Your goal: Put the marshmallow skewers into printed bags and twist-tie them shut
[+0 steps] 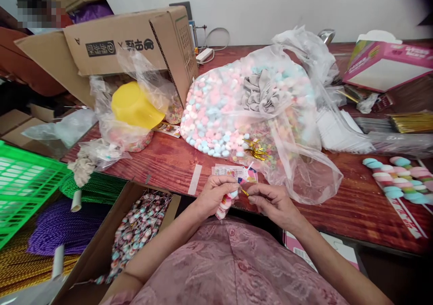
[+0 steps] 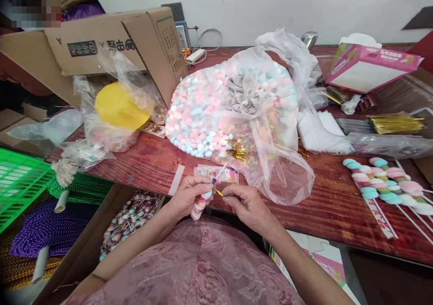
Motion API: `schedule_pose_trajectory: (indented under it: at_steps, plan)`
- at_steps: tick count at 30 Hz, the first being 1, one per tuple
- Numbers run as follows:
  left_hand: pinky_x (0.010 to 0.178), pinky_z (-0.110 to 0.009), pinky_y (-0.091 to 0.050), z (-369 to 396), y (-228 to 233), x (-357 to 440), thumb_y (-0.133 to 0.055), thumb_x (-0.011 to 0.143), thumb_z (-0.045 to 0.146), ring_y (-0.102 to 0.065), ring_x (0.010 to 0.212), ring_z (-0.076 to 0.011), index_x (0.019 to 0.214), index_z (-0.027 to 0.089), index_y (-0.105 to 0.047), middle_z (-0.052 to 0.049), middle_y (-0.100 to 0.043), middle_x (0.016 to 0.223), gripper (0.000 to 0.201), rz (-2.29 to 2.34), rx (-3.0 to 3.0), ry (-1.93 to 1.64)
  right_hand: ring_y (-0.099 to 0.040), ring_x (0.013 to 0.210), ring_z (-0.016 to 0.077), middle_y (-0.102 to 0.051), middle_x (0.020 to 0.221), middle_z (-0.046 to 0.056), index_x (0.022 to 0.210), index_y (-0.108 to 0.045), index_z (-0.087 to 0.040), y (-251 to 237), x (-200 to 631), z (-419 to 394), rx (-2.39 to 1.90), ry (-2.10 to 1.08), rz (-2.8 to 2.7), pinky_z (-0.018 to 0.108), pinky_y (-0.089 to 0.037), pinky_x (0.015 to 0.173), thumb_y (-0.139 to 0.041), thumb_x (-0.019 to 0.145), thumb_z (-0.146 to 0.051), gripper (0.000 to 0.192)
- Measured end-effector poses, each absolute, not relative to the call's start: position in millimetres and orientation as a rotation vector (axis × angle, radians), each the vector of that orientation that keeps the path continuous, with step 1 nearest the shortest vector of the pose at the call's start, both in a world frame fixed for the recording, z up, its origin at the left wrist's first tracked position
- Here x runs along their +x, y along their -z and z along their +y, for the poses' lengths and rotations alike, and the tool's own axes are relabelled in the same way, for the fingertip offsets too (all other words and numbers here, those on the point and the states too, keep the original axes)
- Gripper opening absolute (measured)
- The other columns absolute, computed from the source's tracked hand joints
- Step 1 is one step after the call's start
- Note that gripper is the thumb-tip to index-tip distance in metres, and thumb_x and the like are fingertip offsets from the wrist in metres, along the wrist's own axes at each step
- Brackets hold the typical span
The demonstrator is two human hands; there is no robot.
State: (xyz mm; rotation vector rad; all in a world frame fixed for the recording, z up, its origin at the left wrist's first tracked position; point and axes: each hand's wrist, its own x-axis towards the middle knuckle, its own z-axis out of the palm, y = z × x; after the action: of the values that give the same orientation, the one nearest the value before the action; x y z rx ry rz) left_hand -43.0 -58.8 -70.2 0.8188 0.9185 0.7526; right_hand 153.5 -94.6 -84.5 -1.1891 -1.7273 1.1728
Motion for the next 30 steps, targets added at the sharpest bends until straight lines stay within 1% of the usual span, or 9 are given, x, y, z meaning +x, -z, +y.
schedule_pose_trajectory:
  at_steps: [2,6,10,14,17,21,24,27,30]
  plan:
    - [0.033,-0.016,-0.025,-59.3,69.3,-42.9,-0.076,0.065,0.041,-0.039,0.035,-0.0032,0.064,0.013,-0.060,0.003,-0.053,0.051,0.032,0.924,0.851,-0.755,-0.047,0.055,0.0093,-0.059,0.068,-0.002,0.082,-0.064,-0.019,83.2,150.0,-93.8,-1.191,-1.184,-1.716,0.022,-0.039,0.055,-0.054,0.090,-0.028,0.015]
    - [0.033,-0.016,-0.024,-61.4,72.2,-44.0,-0.073,0.070,0.044,-0.037,0.033,-0.0032,0.069,0.014,-0.060,0.006,-0.049,0.049,0.033,0.927,0.922,-0.696,-0.046,0.056,0.0096,-0.054,0.063,-0.003,0.072,-0.058,-0.018,82.8,148.5,-95.5,-1.205,-1.148,-1.704,0.022,-0.037,0.054,-0.053,0.089,-0.025,0.019]
    - [0.036,-0.016,-0.028,-62.6,73.0,-41.7,-0.073,0.069,0.047,-0.041,0.038,-0.0037,0.074,0.014,-0.059,0.005,-0.052,0.054,0.035,0.945,0.912,-0.737,-0.048,0.055,0.0101,-0.054,0.061,-0.003,0.072,-0.058,-0.019,80.0,155.2,-105.7,-1.240,-0.951,-1.666,0.022,-0.039,0.052,-0.053,0.089,-0.022,0.018]
    - [0.034,-0.015,-0.024,-64.7,68.5,-34.5,-0.071,0.068,0.047,-0.037,0.036,-0.0029,0.078,0.015,-0.060,0.007,-0.049,0.053,0.036,0.998,0.905,-0.727,-0.061,0.066,0.0127,-0.067,0.076,0.000,0.088,-0.067,-0.021,70.7,151.8,-112.4,-1.163,-0.540,-1.667,0.023,-0.048,0.060,-0.057,0.088,-0.014,0.012]
    - [0.033,-0.015,-0.024,-66.5,65.4,-29.6,-0.066,0.072,0.045,-0.035,0.034,-0.0026,0.067,0.016,-0.056,0.007,-0.045,0.049,0.031,0.981,0.988,-0.713,-0.067,0.076,0.0146,-0.073,0.090,0.004,0.107,-0.069,-0.022,67.8,139.9,-106.1,-1.022,-0.406,-1.793,0.025,-0.053,0.068,-0.054,0.088,-0.008,0.028]
    - [0.031,-0.015,-0.024,-67.8,63.0,-30.4,-0.060,0.073,0.041,-0.034,0.032,-0.0032,0.060,0.018,-0.048,0.008,-0.042,0.045,0.029,0.997,1.026,-0.738,-0.071,0.084,0.0156,-0.075,0.096,0.005,0.115,-0.069,-0.023,77.1,130.0,-92.6,-1.040,-0.523,-1.841,0.027,-0.056,0.072,-0.049,0.093,-0.011,0.033]
    - [0.030,-0.016,-0.023,-69.5,63.7,-35.6,-0.058,0.075,0.039,-0.033,0.031,-0.0041,0.062,0.018,-0.049,0.008,-0.042,0.045,0.026,1.011,1.044,-0.710,-0.072,0.088,0.0163,-0.076,0.099,0.004,0.114,-0.070,-0.024,86.3,129.1,-89.1,-1.092,-0.653,-1.780,0.028,-0.057,0.077,-0.053,0.092,-0.015,0.029]
    - [0.033,-0.017,-0.025,-71.1,67.6,-39.1,-0.058,0.076,0.037,-0.035,0.033,-0.0043,0.061,0.018,-0.050,0.008,-0.042,0.046,0.026,1.018,1.141,-0.733,-0.072,0.084,0.0158,-0.077,0.097,0.002,0.108,-0.072,-0.024,90.5,128.9,-89.6,-1.132,-0.677,-1.752,0.027,-0.056,0.077,-0.054,0.090,-0.015,0.027]
    - [0.039,-0.017,-0.029,-71.3,72.1,-39.3,-0.057,0.080,0.039,-0.037,0.040,-0.0049,0.057,0.017,-0.050,0.006,-0.043,0.047,0.032,1.013,1.246,-0.798,-0.071,0.078,0.0153,-0.076,0.093,0.003,0.107,-0.071,-0.022,89.9,128.8,-89.7,-1.168,-0.710,-1.769,0.027,-0.055,0.073,-0.053,0.090,-0.016,0.025]
